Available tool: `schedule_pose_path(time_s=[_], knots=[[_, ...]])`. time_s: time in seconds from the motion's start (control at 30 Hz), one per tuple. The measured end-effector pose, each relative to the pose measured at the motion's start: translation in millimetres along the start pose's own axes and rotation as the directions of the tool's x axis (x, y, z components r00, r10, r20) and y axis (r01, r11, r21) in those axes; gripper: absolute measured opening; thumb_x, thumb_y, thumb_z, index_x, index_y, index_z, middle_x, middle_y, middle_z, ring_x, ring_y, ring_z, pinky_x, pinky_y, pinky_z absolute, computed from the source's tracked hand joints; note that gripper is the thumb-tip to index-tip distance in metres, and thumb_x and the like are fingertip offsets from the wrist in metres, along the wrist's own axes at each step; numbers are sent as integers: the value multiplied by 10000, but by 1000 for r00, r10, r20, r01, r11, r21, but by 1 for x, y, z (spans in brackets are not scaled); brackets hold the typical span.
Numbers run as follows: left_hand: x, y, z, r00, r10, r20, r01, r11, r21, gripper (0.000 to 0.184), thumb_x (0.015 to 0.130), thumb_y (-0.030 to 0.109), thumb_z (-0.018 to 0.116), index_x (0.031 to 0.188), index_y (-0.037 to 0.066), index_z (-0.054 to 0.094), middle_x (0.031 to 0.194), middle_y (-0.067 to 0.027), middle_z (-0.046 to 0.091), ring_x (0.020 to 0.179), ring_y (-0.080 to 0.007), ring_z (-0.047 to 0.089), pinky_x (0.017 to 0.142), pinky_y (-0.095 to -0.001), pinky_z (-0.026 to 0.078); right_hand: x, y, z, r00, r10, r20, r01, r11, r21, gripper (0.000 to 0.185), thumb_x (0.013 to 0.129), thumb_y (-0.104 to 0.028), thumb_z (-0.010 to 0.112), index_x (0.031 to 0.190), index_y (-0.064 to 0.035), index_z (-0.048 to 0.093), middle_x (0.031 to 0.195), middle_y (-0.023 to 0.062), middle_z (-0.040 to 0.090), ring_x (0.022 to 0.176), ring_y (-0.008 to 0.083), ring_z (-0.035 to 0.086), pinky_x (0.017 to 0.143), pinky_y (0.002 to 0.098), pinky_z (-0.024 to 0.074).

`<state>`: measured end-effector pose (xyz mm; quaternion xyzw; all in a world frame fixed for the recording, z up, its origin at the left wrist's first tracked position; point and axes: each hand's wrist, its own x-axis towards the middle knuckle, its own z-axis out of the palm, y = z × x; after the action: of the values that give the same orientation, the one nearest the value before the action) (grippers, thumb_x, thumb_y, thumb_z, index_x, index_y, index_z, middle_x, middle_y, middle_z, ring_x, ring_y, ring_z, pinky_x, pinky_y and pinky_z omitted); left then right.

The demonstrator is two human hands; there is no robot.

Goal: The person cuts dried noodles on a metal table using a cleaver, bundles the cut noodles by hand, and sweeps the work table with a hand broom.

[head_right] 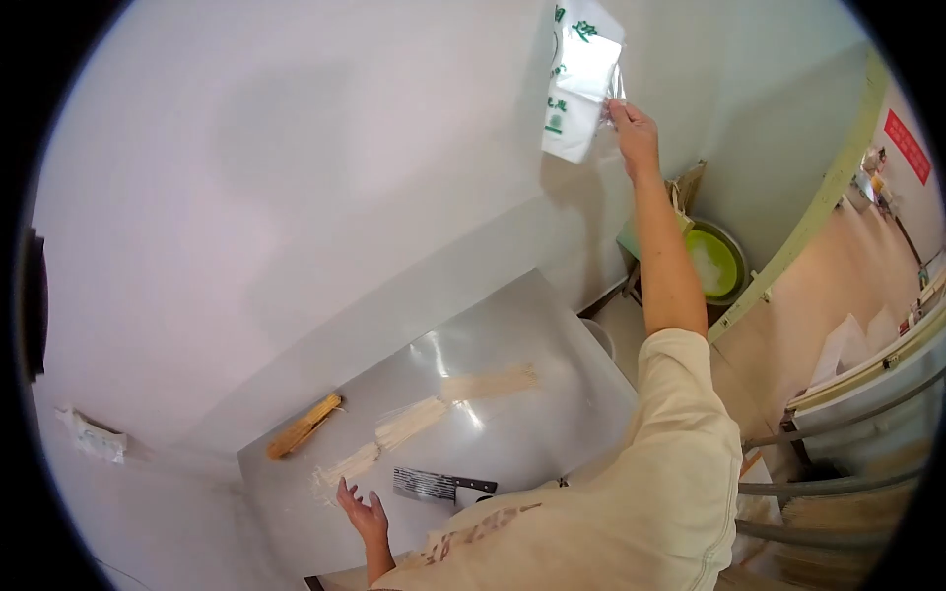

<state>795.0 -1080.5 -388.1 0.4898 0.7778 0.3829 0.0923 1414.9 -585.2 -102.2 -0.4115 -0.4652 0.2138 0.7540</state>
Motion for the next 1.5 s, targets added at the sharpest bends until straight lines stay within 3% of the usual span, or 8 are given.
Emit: schedule_pose_path(time_s=[0.1, 0.2, 0.5, 0.9, 0.97, 1.07, 1.23, 1.5], knots=[[18, 33, 6, 997, 77, 13, -76, 995, -58, 708, 818, -12, 625, 1472, 1, 353, 1380, -224, 428, 1151, -353, 554, 915, -437, 492, 19, 46, -75, 997, -61, -38, -2, 507, -862, 241, 894, -362, 705, 879, -128, 762, 871, 116, 721, 790, 298, 646, 726, 400, 490], [38, 58, 14, 986, 164, 31, -161, 983, -92, 663, 845, -6, 624, 1459, 0, 375, 1367, -223, 463, 1176, -350, 562, 919, -431, 493, -26, 67, -132, 987, -161, -12, 36, 292, -956, 208, 870, -377, 685, 857, -182, 756, 929, 155, 706, 896, 382, 640, 784, 477, 496], [96, 203, 97, 721, 346, 600, 127, 786, -605, 642, 960, 242, 647, 1499, 31, 370, 1519, -160, 445, 1447, -266, 371, 1105, -415, 392, -344, -15, 23, 823, -230, 519, 506, 712, -487, 179, 802, -100, 733, 951, -64, 641, 1205, 129, 582, 1244, 304, 520, 914, 381, 515], [122, 194, 76, 719, 111, 686, 337, 808, -484, 407, 981, 388, 650, 1082, -3, 702, 670, 20, 588, 515, -76, 488, 480, -241, 375, -502, -57, 70, 534, 445, 719, -339, 892, -301, 187, 891, -206, 726, 1013, -73, 680, 1132, 76, 686, 860, 207, 667, 813, 334, 519], [124, 195, 45, 691, 134, 710, 311, 832, -459, 438, 981, 427, 636, 1089, 7, 702, 669, 14, 579, 543, -78, 493, 518, -245, 394, -455, -49, 76, 791, 211, 574, -121, 974, -191, 250, 907, -220, 710, 1116, -86, 688, 1166, 84, 681, 1034, 233, 640, 896, 355, 500], [128, 190, 14, 671, 99, 734, 296, 873, -388, 440, 983, 448, 626, 1137, 41, 687, 657, 19, 546, 565, -77, 468, 548, -252, 398, -428, -32, 101, 701, 143, 698, 76, 959, -274, 479, 897, -319, 721, 1301, -87, 611, 1429, 97, 530, 1336, 284, 454, 1103, 397, 363], [139, 180, -23, 638, 184, 748, 192, 903, -385, 452, 941, 380, 712, 1229, 36, 653, 934, 13, 660, 808, -70, 559, 694, -246, 472, -421, -42, 126, -66, 297, 953, -612, 742, -274, 410, 886, -311, 744, 1155, -6, 691, 1142, 104, 696, 1101, 202, 622, 1031, 359, 427], [148, 159, -31, 725, 111, 679, 157, 934, -321, 491, 901, 306, 751, 1279, 28, 606, 943, -31, 675, 802, -130, 594, 704, -313, 492, -457, -20, 134, 54, 421, 905, -757, 609, -238, 227, 893, -245, 744, 917, -21, 720, 805, 39, 689, 717, 135, 613, 688, 281, 469]])
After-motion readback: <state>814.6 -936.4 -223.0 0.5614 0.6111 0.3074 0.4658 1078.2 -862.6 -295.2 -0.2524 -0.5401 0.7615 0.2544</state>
